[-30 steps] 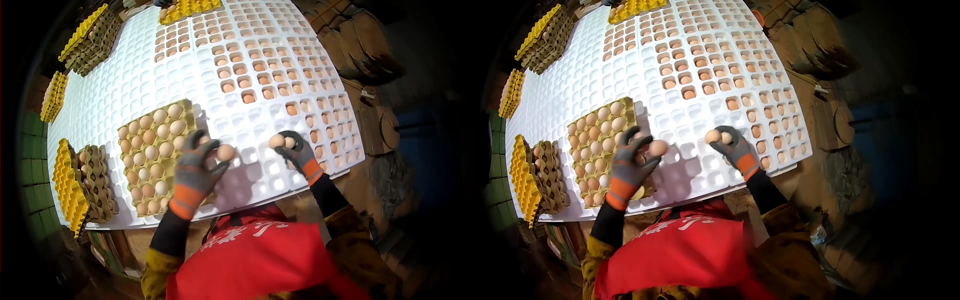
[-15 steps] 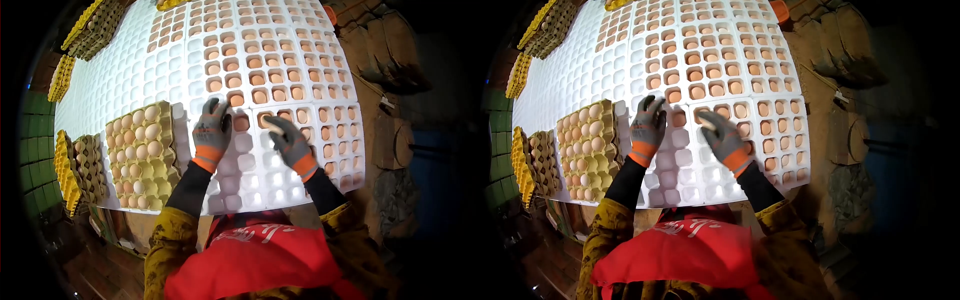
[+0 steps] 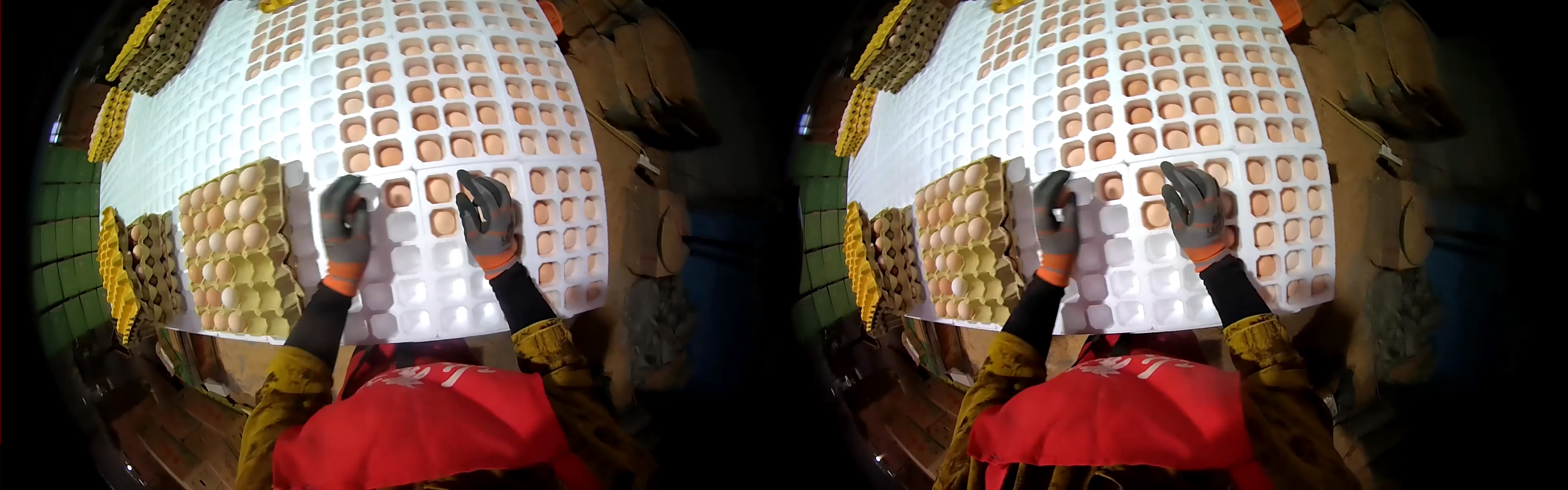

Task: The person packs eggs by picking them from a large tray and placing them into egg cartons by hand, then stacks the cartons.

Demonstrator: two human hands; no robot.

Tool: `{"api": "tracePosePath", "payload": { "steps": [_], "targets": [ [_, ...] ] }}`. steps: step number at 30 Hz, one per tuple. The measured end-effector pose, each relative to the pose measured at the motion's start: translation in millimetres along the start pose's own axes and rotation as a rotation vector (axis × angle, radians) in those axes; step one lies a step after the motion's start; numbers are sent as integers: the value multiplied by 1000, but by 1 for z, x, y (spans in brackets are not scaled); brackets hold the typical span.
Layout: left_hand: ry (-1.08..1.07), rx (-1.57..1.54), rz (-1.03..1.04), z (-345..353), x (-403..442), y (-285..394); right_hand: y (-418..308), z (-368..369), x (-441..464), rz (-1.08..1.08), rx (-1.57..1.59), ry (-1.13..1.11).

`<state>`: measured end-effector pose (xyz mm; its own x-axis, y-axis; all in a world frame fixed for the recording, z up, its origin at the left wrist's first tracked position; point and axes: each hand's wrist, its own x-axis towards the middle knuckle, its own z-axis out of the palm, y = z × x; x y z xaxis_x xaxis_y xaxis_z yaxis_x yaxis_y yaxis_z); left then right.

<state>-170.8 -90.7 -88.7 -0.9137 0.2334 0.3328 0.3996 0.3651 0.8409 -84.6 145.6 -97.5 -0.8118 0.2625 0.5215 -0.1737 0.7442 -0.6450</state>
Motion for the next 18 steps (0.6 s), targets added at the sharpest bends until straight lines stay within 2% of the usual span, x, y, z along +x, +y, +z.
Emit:
{"api": "tracePosePath", "payload": {
  "steps": [1,3,4,5,6,7,9,10,11,13,14,15,16,18],
  "targets": [
    [-63,39,14,6,-1,-3,-1,1,2,-6,-63,-41],
    [-199,516,279,11,8,-32,-7,-1,2,-28,-171,-127],
    [-150,459,234,9,7,-17,-9,-3,3,-10,-131,-170],
    [-101,398,192,3,7,8,-12,-3,4,-13,-99,-112],
    [-154,292,132,-15,7,37,-20,-5,8,45,-59,-83],
    [-112,244,219,-35,4,48,-31,-6,15,106,-20,-57],
    [-117,306,190,-101,1,68,-58,3,27,174,117,-86],
    [-47,361,188,-132,-5,57,-79,12,37,140,186,-120],
    [19,410,193,-161,-7,43,-112,19,47,208,249,-220],
    [-86,665,227,-215,7,30,-159,59,52,110,445,-340],
    [-196,711,157,-232,9,23,-177,80,55,1,398,-440],
    [-354,705,176,-247,17,10,-196,100,56,-171,287,-461],
    [-396,712,214,-252,20,1,-216,116,60,-246,182,-508],
    [-448,719,312,-258,28,-17,-233,148,63,-293,-119,-663]
  ]
}}
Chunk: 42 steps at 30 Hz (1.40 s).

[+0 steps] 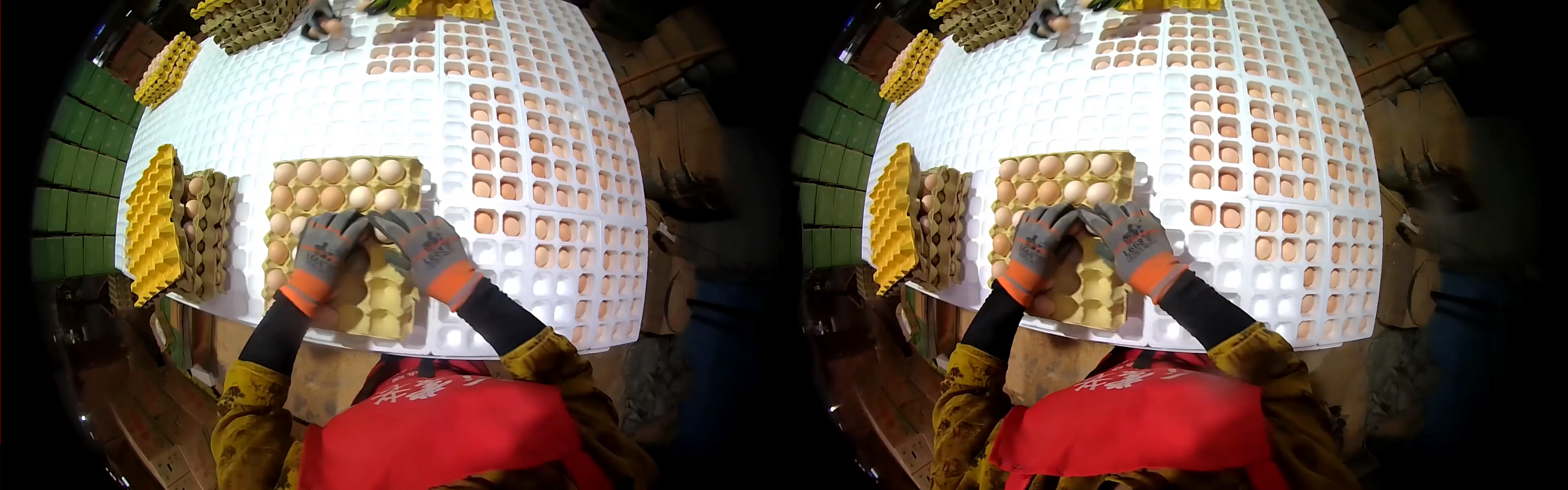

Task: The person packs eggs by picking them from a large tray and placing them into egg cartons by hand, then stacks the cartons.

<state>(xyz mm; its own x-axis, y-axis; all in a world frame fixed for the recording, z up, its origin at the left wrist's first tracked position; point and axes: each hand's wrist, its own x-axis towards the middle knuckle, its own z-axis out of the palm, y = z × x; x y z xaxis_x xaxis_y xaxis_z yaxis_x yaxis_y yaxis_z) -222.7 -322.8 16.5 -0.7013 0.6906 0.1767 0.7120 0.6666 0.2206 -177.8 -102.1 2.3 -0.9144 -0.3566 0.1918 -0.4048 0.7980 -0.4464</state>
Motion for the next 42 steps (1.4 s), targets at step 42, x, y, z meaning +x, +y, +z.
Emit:
{"api": "tracePosePath", "payload": {
  "steps": [42],
  "targets": [
    [-173,-1508,-593,-48,52,-26,26,-31,-47,638,1746,385]
  ]
}}
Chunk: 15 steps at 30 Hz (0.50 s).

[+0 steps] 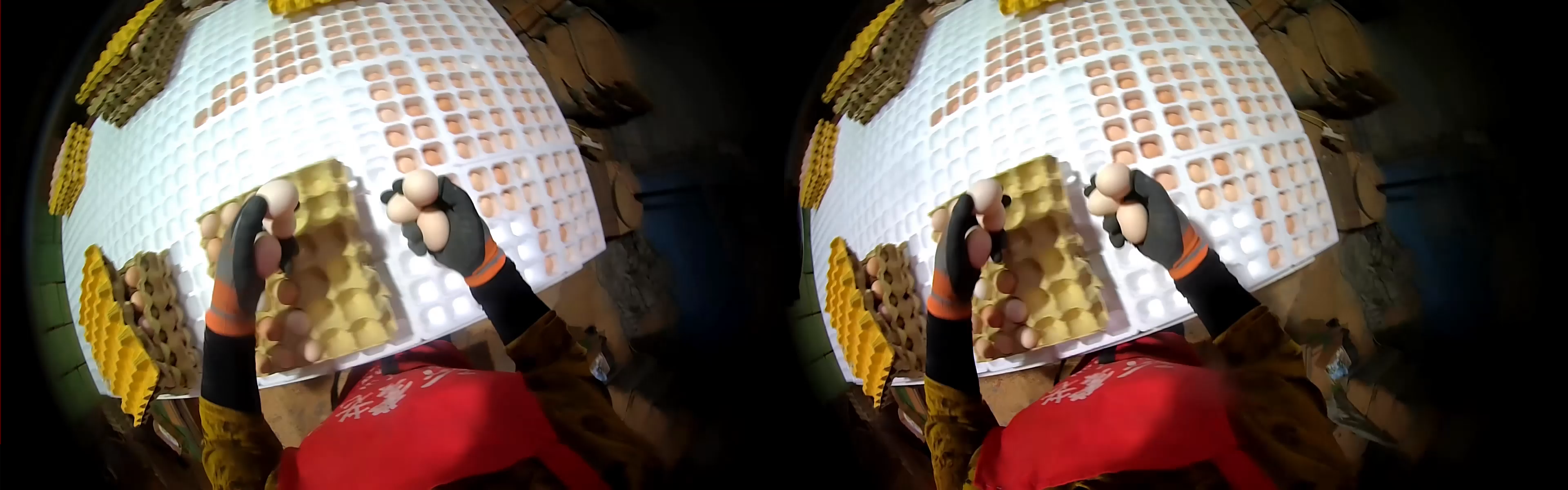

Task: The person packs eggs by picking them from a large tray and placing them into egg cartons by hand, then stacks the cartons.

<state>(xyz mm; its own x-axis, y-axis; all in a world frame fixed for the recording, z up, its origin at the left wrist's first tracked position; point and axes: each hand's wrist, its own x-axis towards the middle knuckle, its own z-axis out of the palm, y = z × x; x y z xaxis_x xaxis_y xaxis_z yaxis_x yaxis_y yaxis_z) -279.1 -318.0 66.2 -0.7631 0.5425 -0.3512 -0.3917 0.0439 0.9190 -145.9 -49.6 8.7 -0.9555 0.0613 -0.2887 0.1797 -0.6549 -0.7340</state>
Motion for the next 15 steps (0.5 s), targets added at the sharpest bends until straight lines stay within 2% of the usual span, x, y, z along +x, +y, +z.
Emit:
{"api": "tracePosePath", "payload": {
  "steps": [1,2,3,4,5,6,7,9,11,13,14,15],
  "targets": [
    [-1,-121,-59,23,-11,-9,-3,-16,-23,33,77,-22],
    [-8,-10,-47,41,-20,-26,-8,-30,-53,-7,-179,41],
    [-15,104,-33,60,-26,-46,-17,-46,-80,-2,-295,118],
    [-38,-146,-164,87,-30,-60,-26,-62,-107,12,-409,195],
    [-87,-133,-195,114,-37,-67,-38,-80,-128,65,-385,283],
    [-138,86,-185,138,-37,-71,-36,-117,-145,79,-423,413],
    [-120,374,214,159,-30,-98,-29,-150,-157,96,-458,546],
    [-87,753,402,185,-18,-116,-35,-168,-168,45,-528,661],
    [25,872,531,206,2,-129,-40,-171,-166,-76,-760,576],
    [71,973,512,222,25,-136,-35,-176,-145,-386,-1031,460],
    [50,1064,482,230,33,-135,-53,-150,-143,-447,-1322,486],
    [29,1154,453,239,40,-133,-42,-170,-131,-444,-1492,408]
  ]
}}
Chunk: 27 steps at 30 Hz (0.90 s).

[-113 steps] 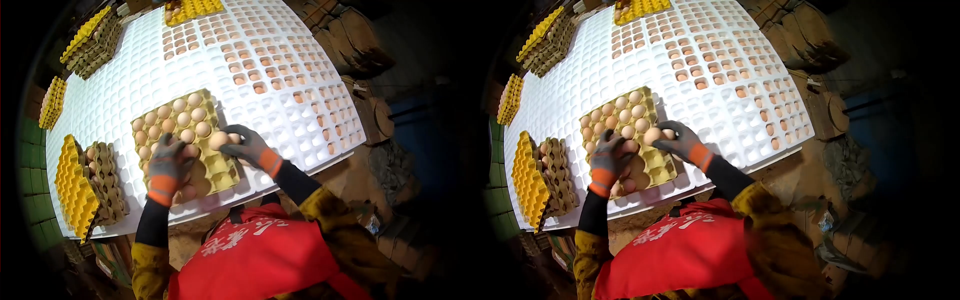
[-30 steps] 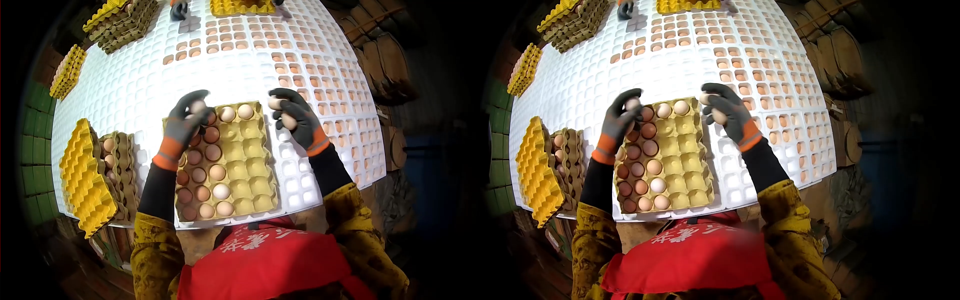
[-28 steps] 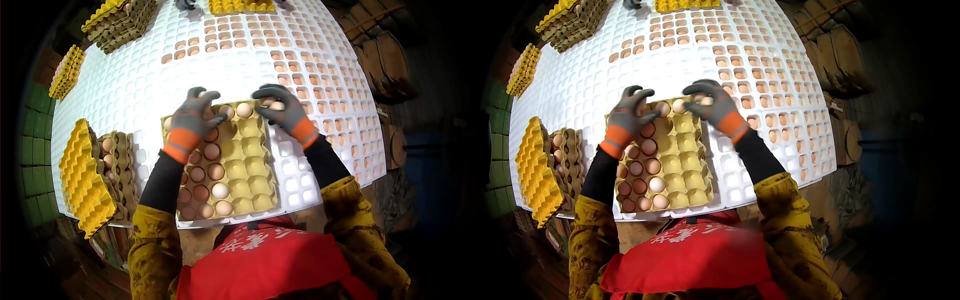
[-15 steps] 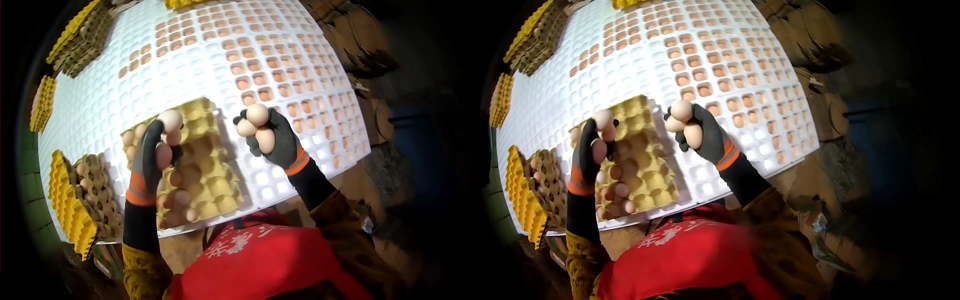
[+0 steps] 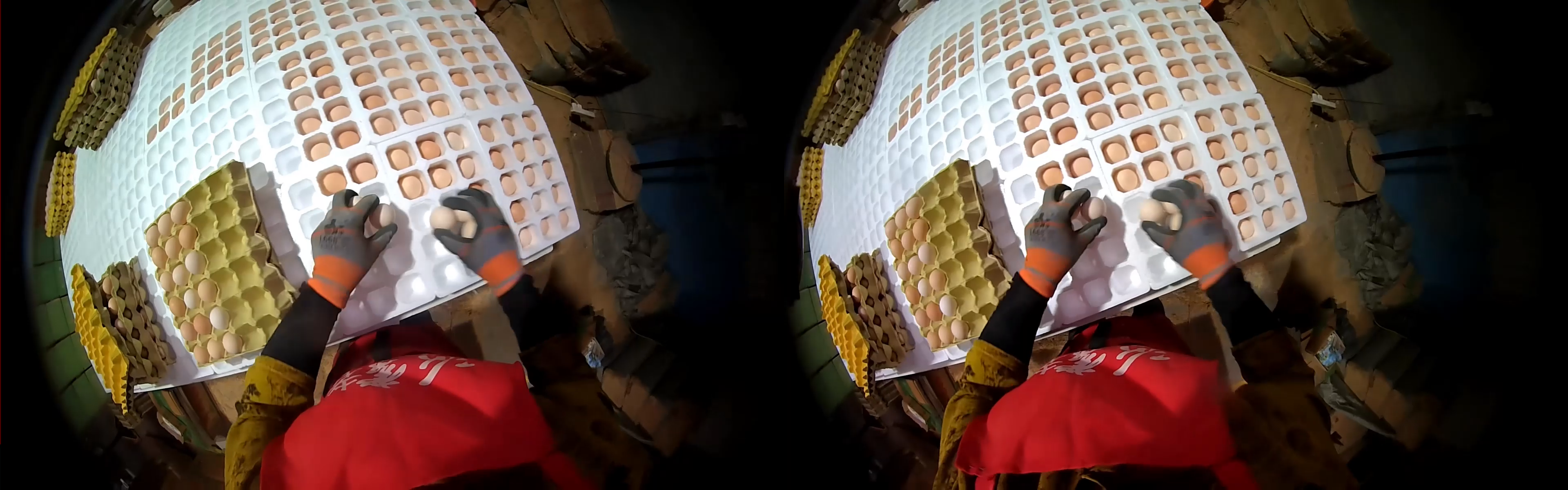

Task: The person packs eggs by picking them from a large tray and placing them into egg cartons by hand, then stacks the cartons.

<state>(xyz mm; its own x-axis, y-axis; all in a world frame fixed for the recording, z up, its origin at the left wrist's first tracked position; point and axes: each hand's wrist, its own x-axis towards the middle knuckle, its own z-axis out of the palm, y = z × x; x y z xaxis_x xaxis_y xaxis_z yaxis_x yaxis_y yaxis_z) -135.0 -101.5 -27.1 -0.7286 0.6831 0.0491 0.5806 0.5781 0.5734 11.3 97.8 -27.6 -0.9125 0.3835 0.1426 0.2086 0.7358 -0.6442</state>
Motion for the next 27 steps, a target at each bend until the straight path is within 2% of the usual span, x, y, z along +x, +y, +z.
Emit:
{"api": "tracePosePath", "payload": {
  "steps": [2,3,4,6,8,9,11,12,14,15,16,17,18,20,21,22,25,26,27],
  "targets": [
    [-98,124,-31,6,6,12,-7,13,9,119,-147,-110],
    [-136,157,-31,6,6,17,0,22,15,44,-269,-173],
    [-170,190,-29,7,7,21,3,22,17,81,-211,-225],
    [-278,374,-72,12,-1,28,14,22,11,7,46,-8],
    [-307,380,-131,16,-5,29,26,15,12,8,161,5],
    [-208,304,-119,18,-5,28,30,13,15,-10,117,-24],
    [-16,144,-90,21,-5,25,38,1,15,376,631,-163],
    [43,162,-19,23,0,22,38,-7,15,573,883,-236],
    [161,198,97,30,14,12,52,-4,7,393,1018,-66],
    [63,276,32,37,19,3,56,-2,3,327,1123,2],
    [-56,312,-80,34,25,6,60,-1,-4,358,1271,13],
    [5,284,-43,40,26,-4,65,-6,-12,316,1022,-98],
    [62,254,-2,46,25,-13,71,1,-24,189,727,-86],
    [141,-227,-210,31,20,0,45,-3,-38,-27,206,-45],
    [181,-468,-312,25,15,6,51,3,-41,-148,50,-81],
    [326,-690,-367,26,5,7,54,8,-42,-182,-96,-136],
    [478,-662,-137,41,-31,4,57,20,-41,-186,-171,-101],
    [501,-529,-16,45,-37,6,57,20,-42,-183,-169,-98],
    [488,-411,-5,50,-42,4,54,19,-42,-193,-195,-97]
  ]
}}
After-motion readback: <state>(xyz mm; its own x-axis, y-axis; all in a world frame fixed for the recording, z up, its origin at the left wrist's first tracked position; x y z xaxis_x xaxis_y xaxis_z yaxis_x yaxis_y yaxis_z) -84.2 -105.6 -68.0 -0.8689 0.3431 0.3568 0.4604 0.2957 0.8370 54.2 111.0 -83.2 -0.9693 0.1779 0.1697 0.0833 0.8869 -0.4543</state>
